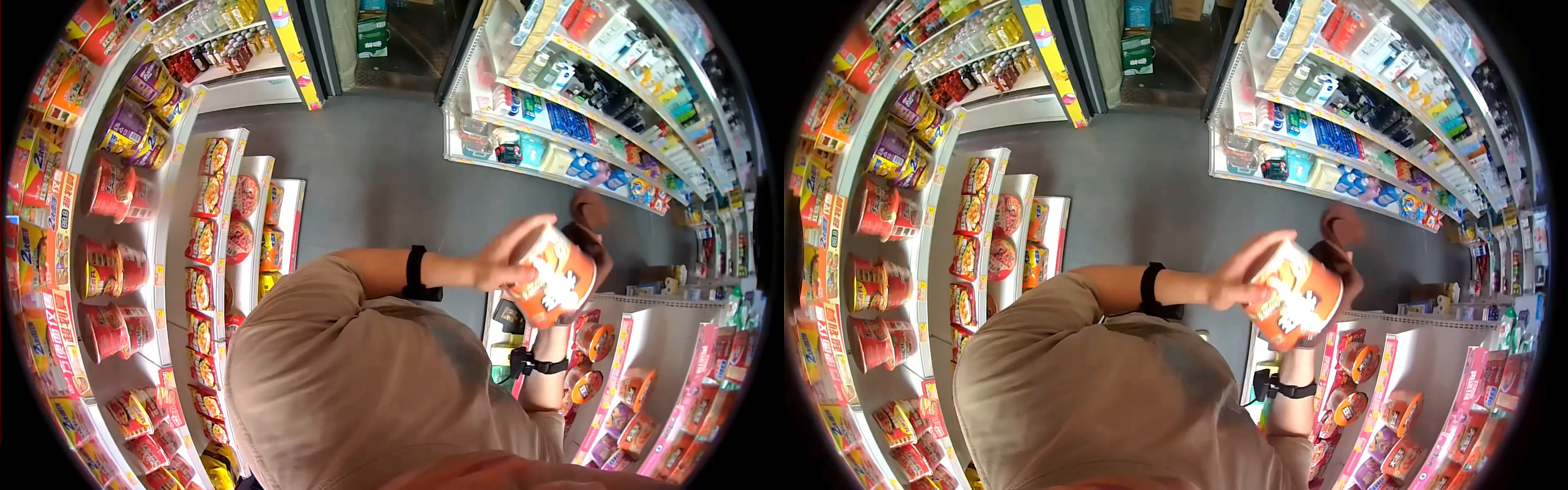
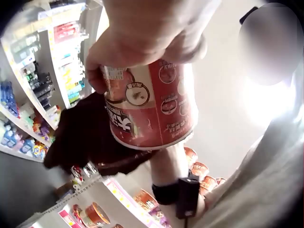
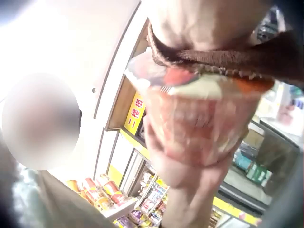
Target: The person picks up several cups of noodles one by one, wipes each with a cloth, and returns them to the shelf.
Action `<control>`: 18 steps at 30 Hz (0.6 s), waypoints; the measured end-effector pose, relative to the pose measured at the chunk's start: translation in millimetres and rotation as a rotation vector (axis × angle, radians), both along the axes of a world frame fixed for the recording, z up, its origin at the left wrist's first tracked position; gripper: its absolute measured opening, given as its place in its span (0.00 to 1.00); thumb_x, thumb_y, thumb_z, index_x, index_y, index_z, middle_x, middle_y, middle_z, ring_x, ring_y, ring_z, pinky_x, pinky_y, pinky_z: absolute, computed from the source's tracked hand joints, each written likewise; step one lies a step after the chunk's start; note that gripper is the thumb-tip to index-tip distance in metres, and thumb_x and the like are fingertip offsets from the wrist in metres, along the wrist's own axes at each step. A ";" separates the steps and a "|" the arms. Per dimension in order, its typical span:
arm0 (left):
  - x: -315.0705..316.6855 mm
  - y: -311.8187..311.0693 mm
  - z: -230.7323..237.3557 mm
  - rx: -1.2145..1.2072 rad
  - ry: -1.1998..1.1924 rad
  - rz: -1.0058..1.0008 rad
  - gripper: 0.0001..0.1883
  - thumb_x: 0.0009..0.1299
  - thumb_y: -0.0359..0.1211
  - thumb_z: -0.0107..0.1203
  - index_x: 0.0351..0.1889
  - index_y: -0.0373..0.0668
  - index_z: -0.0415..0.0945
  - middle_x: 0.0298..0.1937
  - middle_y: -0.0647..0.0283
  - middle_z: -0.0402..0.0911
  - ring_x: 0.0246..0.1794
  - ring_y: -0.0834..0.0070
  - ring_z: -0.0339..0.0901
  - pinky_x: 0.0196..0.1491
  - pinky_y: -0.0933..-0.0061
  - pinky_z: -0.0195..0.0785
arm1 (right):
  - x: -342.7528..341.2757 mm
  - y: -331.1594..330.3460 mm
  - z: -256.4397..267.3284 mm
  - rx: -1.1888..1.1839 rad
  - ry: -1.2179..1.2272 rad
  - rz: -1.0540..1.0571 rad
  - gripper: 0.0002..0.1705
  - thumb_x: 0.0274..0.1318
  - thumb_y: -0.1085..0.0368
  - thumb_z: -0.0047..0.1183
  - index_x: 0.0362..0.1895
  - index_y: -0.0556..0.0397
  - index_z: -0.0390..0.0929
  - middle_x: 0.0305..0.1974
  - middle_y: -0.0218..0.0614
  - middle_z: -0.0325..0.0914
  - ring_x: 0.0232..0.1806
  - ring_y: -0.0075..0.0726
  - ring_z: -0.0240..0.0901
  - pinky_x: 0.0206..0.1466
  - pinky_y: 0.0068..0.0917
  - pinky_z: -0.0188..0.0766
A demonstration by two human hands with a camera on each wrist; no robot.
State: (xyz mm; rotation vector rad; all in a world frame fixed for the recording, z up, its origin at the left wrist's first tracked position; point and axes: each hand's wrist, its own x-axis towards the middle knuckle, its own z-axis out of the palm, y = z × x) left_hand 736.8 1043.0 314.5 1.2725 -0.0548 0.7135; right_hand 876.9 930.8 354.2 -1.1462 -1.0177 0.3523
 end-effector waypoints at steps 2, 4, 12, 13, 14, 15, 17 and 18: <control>9.1 7.6 -9.2 -0.115 -0.030 0.024 0.50 0.68 0.47 0.60 0.80 0.37 0.41 0.69 0.53 0.64 0.70 0.67 0.63 0.72 0.65 0.54 | -44.4 9.0 33.8 -0.048 0.227 0.075 0.33 0.65 0.59 0.56 0.70 0.54 0.59 0.64 0.38 0.65 0.67 0.35 0.63 0.70 0.38 0.65; 16.1 13.9 -17.0 -0.281 -0.006 -0.093 0.49 0.70 0.47 0.58 0.80 0.37 0.40 0.71 0.54 0.62 0.72 0.68 0.61 0.72 0.66 0.53 | -46.8 7.1 40.9 -0.129 -0.132 0.012 0.43 0.56 0.57 0.63 0.71 0.56 0.57 0.65 0.40 0.63 0.69 0.38 0.62 0.71 0.39 0.64; 0.0 -0.1 -16.4 -0.196 0.046 -0.145 0.45 0.72 0.42 0.55 0.81 0.40 0.40 0.71 0.55 0.64 0.73 0.68 0.61 0.73 0.65 0.54 | -15.3 15.4 15.1 -0.027 0.708 0.113 0.23 0.77 0.52 0.38 0.66 0.53 0.62 0.59 0.41 0.73 0.60 0.40 0.74 0.69 0.38 0.69; 0.3 1.0 -15.6 -0.237 0.037 -0.141 0.45 0.72 0.41 0.55 0.81 0.40 0.41 0.71 0.55 0.64 0.72 0.67 0.62 0.72 0.65 0.55 | -18.6 10.6 -3.0 -0.040 0.678 0.049 0.25 0.77 0.49 0.38 0.66 0.50 0.64 0.59 0.38 0.73 0.61 0.40 0.74 0.67 0.37 0.71; 3.2 -1.4 -15.7 -0.476 -0.008 -0.103 0.41 0.73 0.39 0.54 0.79 0.37 0.47 0.66 0.55 0.69 0.68 0.70 0.66 0.70 0.66 0.57 | -28.1 10.1 -11.5 -0.055 0.649 -0.015 0.26 0.77 0.45 0.37 0.65 0.48 0.66 0.59 0.35 0.74 0.61 0.39 0.74 0.65 0.36 0.73; 5.7 -0.3 -24.6 -0.453 -0.007 -0.079 0.40 0.73 0.38 0.53 0.79 0.39 0.45 0.67 0.55 0.68 0.69 0.69 0.66 0.71 0.66 0.58 | -32.1 5.6 -10.4 -0.097 0.969 0.125 0.29 0.75 0.40 0.38 0.67 0.44 0.65 0.59 0.30 0.74 0.62 0.36 0.74 0.64 0.35 0.74; 11.0 6.7 -44.3 -0.402 -0.002 -0.028 0.40 0.74 0.37 0.49 0.81 0.41 0.42 0.71 0.55 0.65 0.70 0.68 0.66 0.72 0.66 0.58 | -45.9 11.7 9.1 -0.245 0.940 0.086 0.31 0.74 0.36 0.37 0.66 0.43 0.66 0.58 0.28 0.75 0.61 0.31 0.75 0.62 0.35 0.75; 14.5 6.7 -49.2 -0.486 0.002 -0.060 0.39 0.75 0.37 0.47 0.80 0.41 0.42 0.71 0.55 0.65 0.70 0.69 0.66 0.72 0.67 0.58 | -46.2 13.4 18.1 -0.285 0.882 0.067 0.36 0.68 0.37 0.49 0.66 0.50 0.66 0.60 0.36 0.73 0.66 0.39 0.71 0.67 0.38 0.69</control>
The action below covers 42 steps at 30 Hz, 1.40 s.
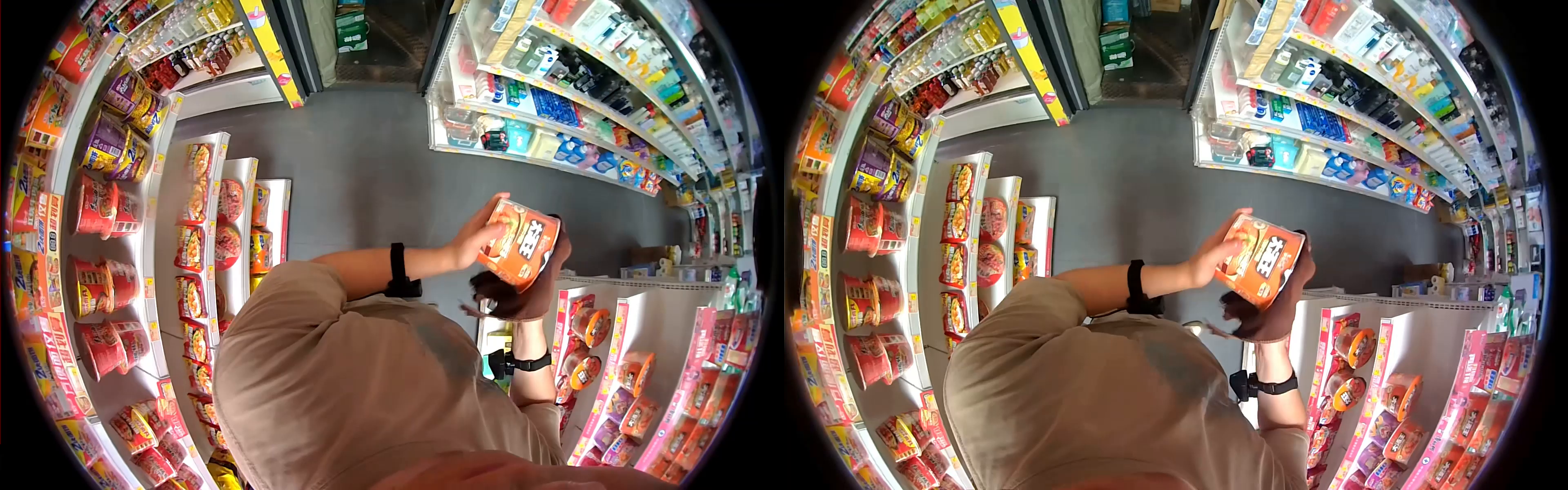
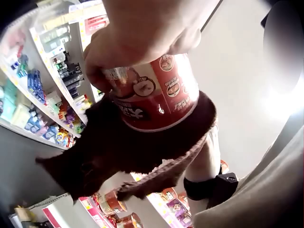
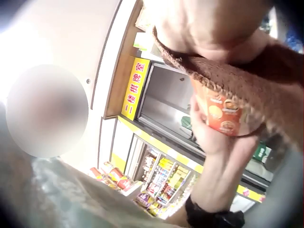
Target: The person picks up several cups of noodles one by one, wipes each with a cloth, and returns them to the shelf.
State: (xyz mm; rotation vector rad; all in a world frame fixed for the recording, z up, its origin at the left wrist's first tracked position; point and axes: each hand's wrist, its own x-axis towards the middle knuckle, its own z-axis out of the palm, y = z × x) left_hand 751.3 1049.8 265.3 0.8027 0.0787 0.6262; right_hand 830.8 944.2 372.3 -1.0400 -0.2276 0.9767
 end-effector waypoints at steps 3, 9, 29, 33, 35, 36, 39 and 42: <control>-1.4 7.0 17.5 -0.118 -0.009 -0.182 0.39 0.76 0.37 0.47 0.80 0.41 0.40 0.71 0.56 0.65 0.70 0.69 0.65 0.72 0.67 0.57 | 10.8 6.7 20.8 0.085 -1.366 0.004 0.42 0.52 0.45 0.66 0.61 0.59 0.66 0.61 0.47 0.67 0.69 0.51 0.64 0.74 0.42 0.56; -1.4 6.1 20.9 0.130 0.038 -0.116 0.43 0.69 0.34 0.58 0.79 0.38 0.48 0.68 0.57 0.67 0.67 0.71 0.67 0.69 0.67 0.59 | 59.2 1.3 -57.9 0.301 -0.326 -0.028 0.16 0.72 0.53 0.44 0.53 0.50 0.66 0.52 0.33 0.69 0.61 0.34 0.68 0.70 0.38 0.66; 25.6 0.8 11.6 0.389 0.138 -0.137 0.48 0.66 0.37 0.57 0.81 0.38 0.44 0.70 0.54 0.65 0.71 0.67 0.62 0.73 0.68 0.51 | 64.6 -16.6 -30.1 0.151 -0.747 -0.106 0.04 0.71 0.68 0.43 0.47 0.53 0.64 0.44 0.38 0.69 0.49 0.34 0.69 0.73 0.35 0.58; 35.0 -8.0 1.9 0.001 0.033 -0.121 0.43 0.69 0.34 0.54 0.80 0.37 0.46 0.69 0.53 0.67 0.69 0.68 0.66 0.71 0.67 0.58 | 34.2 -17.1 -24.0 -0.172 -0.693 -0.305 0.16 0.67 0.68 0.43 0.58 0.53 0.64 0.54 0.33 0.65 0.60 0.30 0.65 0.70 0.31 0.63; 45.4 -6.1 -1.8 -0.177 0.032 -0.161 0.39 0.74 0.37 0.49 0.81 0.40 0.45 0.73 0.54 0.66 0.72 0.66 0.66 0.73 0.64 0.57 | 14.0 -10.0 -5.9 -0.012 -0.141 -0.315 0.22 0.69 0.65 0.42 0.65 0.52 0.63 0.59 0.36 0.66 0.67 0.30 0.63 0.70 0.30 0.62; 50.3 -4.4 -4.6 -0.291 0.060 -0.198 0.39 0.75 0.38 0.48 0.81 0.41 0.45 0.73 0.55 0.66 0.73 0.65 0.66 0.73 0.63 0.57 | 37.3 -18.2 -32.4 -0.061 -0.417 -0.195 0.31 0.63 0.57 0.50 0.67 0.54 0.61 0.62 0.41 0.65 0.68 0.36 0.63 0.71 0.34 0.61; 51.7 1.2 0.8 -0.376 0.113 -0.321 0.39 0.77 0.41 0.45 0.82 0.45 0.41 0.75 0.56 0.64 0.74 0.63 0.64 0.74 0.60 0.57 | 81.0 -29.0 -51.5 -0.158 -1.248 -0.098 0.54 0.44 0.42 0.68 0.69 0.58 0.58 0.65 0.45 0.65 0.67 0.45 0.66 0.71 0.44 0.62; 49.0 -8.3 2.9 -0.285 0.099 -0.341 0.39 0.76 0.39 0.48 0.81 0.43 0.43 0.75 0.55 0.64 0.74 0.64 0.64 0.74 0.62 0.56 | 88.7 -28.9 -52.9 -0.145 -1.308 0.071 0.51 0.46 0.39 0.65 0.67 0.56 0.61 0.64 0.44 0.68 0.63 0.43 0.69 0.68 0.44 0.66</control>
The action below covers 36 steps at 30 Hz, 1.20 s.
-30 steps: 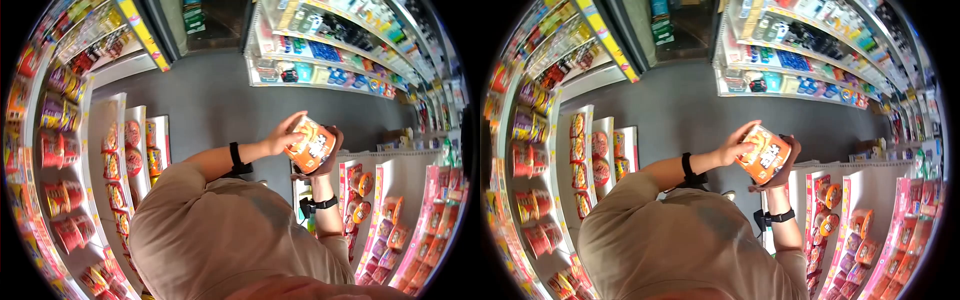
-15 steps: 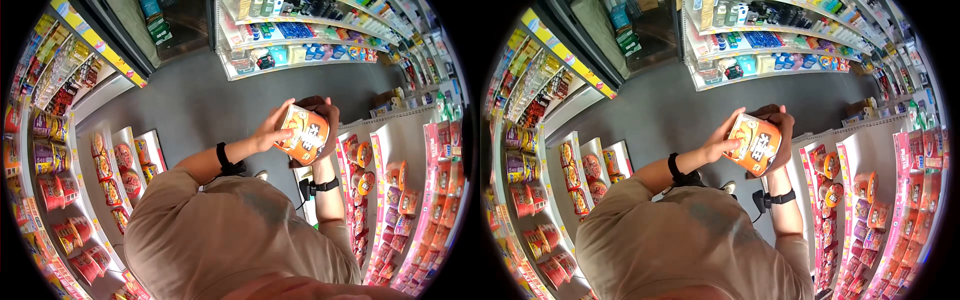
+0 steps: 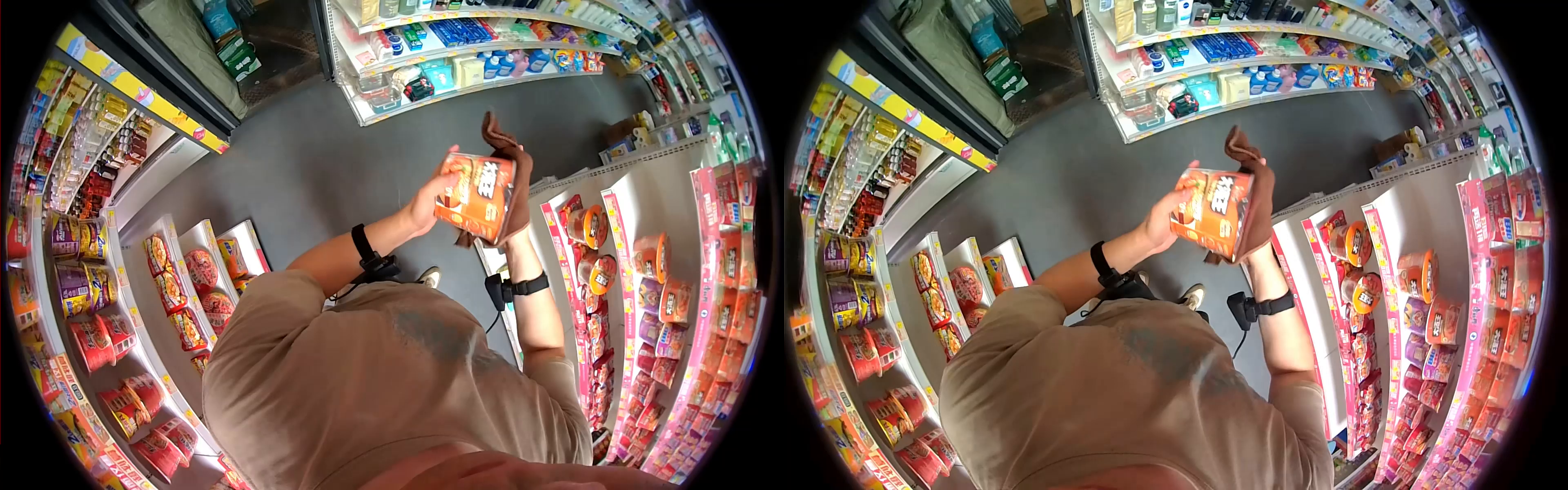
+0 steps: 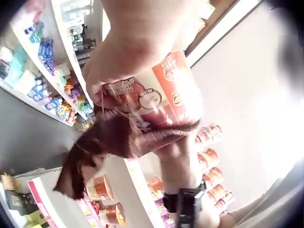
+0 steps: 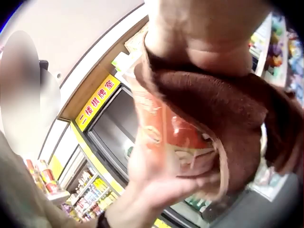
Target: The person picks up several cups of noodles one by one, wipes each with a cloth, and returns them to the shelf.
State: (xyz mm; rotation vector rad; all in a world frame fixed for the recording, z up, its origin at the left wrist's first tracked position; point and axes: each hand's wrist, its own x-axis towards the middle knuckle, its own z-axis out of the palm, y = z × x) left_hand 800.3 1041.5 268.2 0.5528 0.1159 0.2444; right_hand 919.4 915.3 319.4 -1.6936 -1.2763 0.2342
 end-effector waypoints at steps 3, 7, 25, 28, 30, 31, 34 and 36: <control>1.1 -8.0 -5.4 0.241 -0.033 0.080 0.39 0.75 0.36 0.50 0.81 0.41 0.43 0.73 0.54 0.65 0.72 0.66 0.65 0.74 0.63 0.57 | -7.9 -2.2 -13.3 0.392 1.370 -0.014 0.24 0.76 0.47 0.40 0.63 0.49 0.68 0.63 0.40 0.73 0.57 0.32 0.73 0.60 0.31 0.73; 16.8 -8.0 0.6 0.182 0.082 0.216 0.40 0.73 0.35 0.53 0.79 0.36 0.46 0.68 0.53 0.69 0.68 0.68 0.69 0.70 0.66 0.62 | -51.3 -15.5 -3.5 0.288 1.271 -0.327 0.34 0.75 0.36 0.36 0.69 0.47 0.64 0.61 0.33 0.76 0.60 0.31 0.75 0.57 0.29 0.74; -30.6 2.6 39.5 1.552 -0.063 0.393 0.51 0.51 0.47 0.72 0.74 0.42 0.65 0.64 0.44 0.66 0.64 0.47 0.65 0.67 0.53 0.58 | -10.5 -24.4 48.9 -0.142 -0.369 -0.021 0.36 0.38 0.53 0.67 0.53 0.57 0.75 0.49 0.48 0.77 0.52 0.57 0.75 0.54 0.42 0.73; -34.2 9.0 32.3 1.609 -0.121 0.373 0.52 0.49 0.47 0.72 0.73 0.41 0.65 0.64 0.45 0.67 0.64 0.48 0.66 0.66 0.54 0.60 | -12.3 -25.6 34.7 -0.165 -0.321 0.022 0.40 0.34 0.51 0.70 0.55 0.56 0.75 0.49 0.47 0.76 0.51 0.56 0.76 0.54 0.43 0.73; -30.9 11.4 19.6 1.523 -0.046 0.356 0.55 0.48 0.50 0.73 0.76 0.44 0.61 0.65 0.42 0.66 0.65 0.44 0.65 0.67 0.50 0.59 | -39.3 -23.1 38.4 -0.335 -0.473 -0.111 0.44 0.39 0.48 0.68 0.60 0.58 0.72 0.56 0.48 0.75 0.58 0.55 0.75 0.58 0.40 0.73; -30.7 11.5 18.2 1.476 -0.006 0.345 0.57 0.48 0.51 0.73 0.77 0.45 0.59 0.66 0.41 0.65 0.66 0.43 0.64 0.67 0.48 0.59 | -47.5 -24.4 36.5 -0.373 -0.566 -0.147 0.44 0.40 0.47 0.67 0.61 0.58 0.72 0.57 0.49 0.75 0.59 0.55 0.75 0.60 0.39 0.72; -31.9 13.5 21.0 1.510 -0.057 0.281 0.61 0.48 0.52 0.74 0.78 0.41 0.53 0.67 0.40 0.64 0.66 0.42 0.64 0.67 0.48 0.59 | -53.7 -27.3 30.7 -0.313 -0.599 -0.103 0.45 0.43 0.47 0.66 0.64 0.59 0.70 0.60 0.52 0.74 0.62 0.55 0.74 0.64 0.37 0.71; -40.4 8.3 30.2 1.605 -0.089 0.248 0.62 0.47 0.53 0.74 0.78 0.42 0.52 0.67 0.40 0.63 0.66 0.42 0.64 0.67 0.47 0.60 | -36.3 -20.4 30.8 -0.230 -0.204 0.045 0.46 0.43 0.46 0.67 0.64 0.59 0.70 0.61 0.52 0.75 0.63 0.53 0.74 0.65 0.36 0.70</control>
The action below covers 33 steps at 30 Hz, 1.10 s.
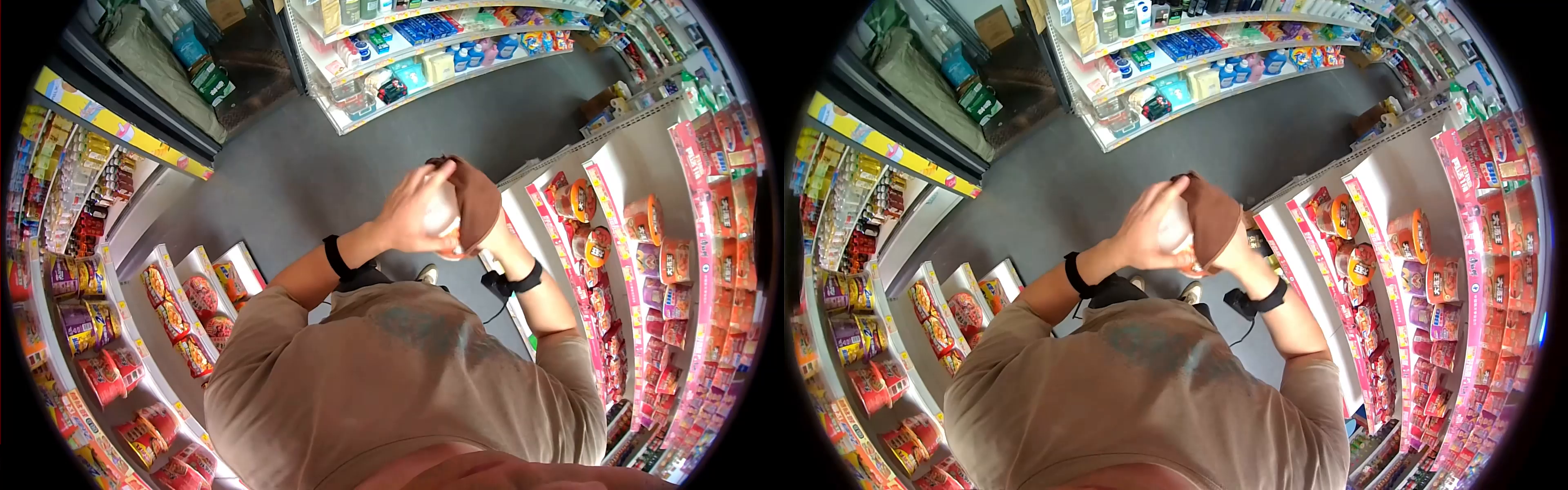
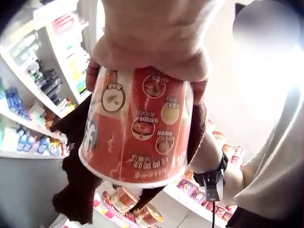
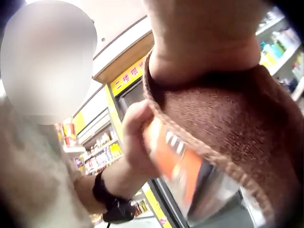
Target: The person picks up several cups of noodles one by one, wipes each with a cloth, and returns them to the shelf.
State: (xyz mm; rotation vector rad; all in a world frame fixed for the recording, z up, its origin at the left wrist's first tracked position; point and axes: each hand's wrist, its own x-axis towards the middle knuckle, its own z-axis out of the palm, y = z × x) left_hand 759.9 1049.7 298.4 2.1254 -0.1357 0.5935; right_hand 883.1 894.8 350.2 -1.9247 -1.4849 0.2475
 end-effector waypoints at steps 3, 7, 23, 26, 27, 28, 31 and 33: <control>-5.4 -8.6 4.7 0.059 -0.026 -0.108 0.64 0.48 0.53 0.73 0.79 0.39 0.49 0.68 0.42 0.64 0.67 0.44 0.65 0.67 0.49 0.60 | 25.2 8.3 -15.5 0.087 0.855 0.214 0.45 0.41 0.49 0.70 0.62 0.60 0.71 0.57 0.46 0.80 0.58 0.37 0.79 0.61 0.31 0.72; -1.7 -7.3 -14.8 -0.135 0.036 -0.084 0.63 0.49 0.49 0.73 0.79 0.39 0.48 0.67 0.42 0.65 0.67 0.44 0.65 0.68 0.50 0.59 | 10.5 -9.2 0.6 -0.060 -0.052 0.083 0.31 0.47 0.61 0.63 0.57 0.59 0.73 0.54 0.48 0.77 0.54 0.53 0.78 0.50 0.39 0.77; 1.2 -6.6 -15.0 -0.090 0.118 -0.092 0.67 0.47 0.50 0.75 0.80 0.37 0.44 0.69 0.42 0.59 0.68 0.42 0.63 0.67 0.50 0.60 | -27.2 -5.7 11.6 -0.166 -0.196 -0.181 0.32 0.51 0.64 0.54 0.62 0.63 0.70 0.57 0.55 0.71 0.52 0.61 0.74 0.53 0.43 0.74; 0.5 -5.3 -11.1 -0.083 0.057 -0.102 0.67 0.46 0.49 0.75 0.80 0.37 0.43 0.69 0.43 0.60 0.67 0.44 0.64 0.67 0.52 0.60 | -35.2 -2.7 24.8 -0.106 -0.192 -0.138 0.35 0.49 0.62 0.55 0.62 0.64 0.69 0.57 0.56 0.71 0.54 0.62 0.73 0.53 0.42 0.73; 2.1 -2.4 -8.8 -0.091 0.036 -0.141 0.67 0.47 0.49 0.75 0.80 0.36 0.43 0.68 0.43 0.61 0.66 0.45 0.65 0.67 0.53 0.60 | -27.6 -3.1 24.5 -0.026 -0.163 -0.083 0.32 0.49 0.66 0.54 0.60 0.65 0.70 0.54 0.57 0.72 0.51 0.63 0.74 0.49 0.43 0.74; 3.2 1.7 -4.7 -0.096 0.016 -0.180 0.67 0.47 0.49 0.75 0.80 0.36 0.43 0.68 0.44 0.61 0.66 0.45 0.66 0.67 0.53 0.60 | -17.8 -4.3 24.3 0.057 -0.133 -0.028 0.29 0.49 0.69 0.52 0.58 0.66 0.71 0.50 0.58 0.73 0.48 0.64 0.74 0.44 0.44 0.75; 1.9 8.9 -1.2 -0.243 0.072 -0.273 0.67 0.49 0.45 0.74 0.80 0.35 0.40 0.66 0.48 0.64 0.65 0.54 0.68 0.68 0.58 0.58 | 37.4 -24.0 -39.8 0.037 0.601 0.223 0.44 0.49 0.59 0.65 0.70 0.60 0.64 0.58 0.53 0.76 0.60 0.58 0.74 0.59 0.36 0.74; 7.7 9.5 -21.7 -0.462 0.143 -0.333 0.66 0.50 0.44 0.74 0.81 0.35 0.38 0.65 0.50 0.64 0.65 0.59 0.68 0.69 0.60 0.58 | 39.6 -35.5 -53.1 -0.069 0.778 0.121 0.45 0.50 0.58 0.66 0.71 0.59 0.63 0.59 0.52 0.76 0.63 0.56 0.73 0.63 0.34 0.71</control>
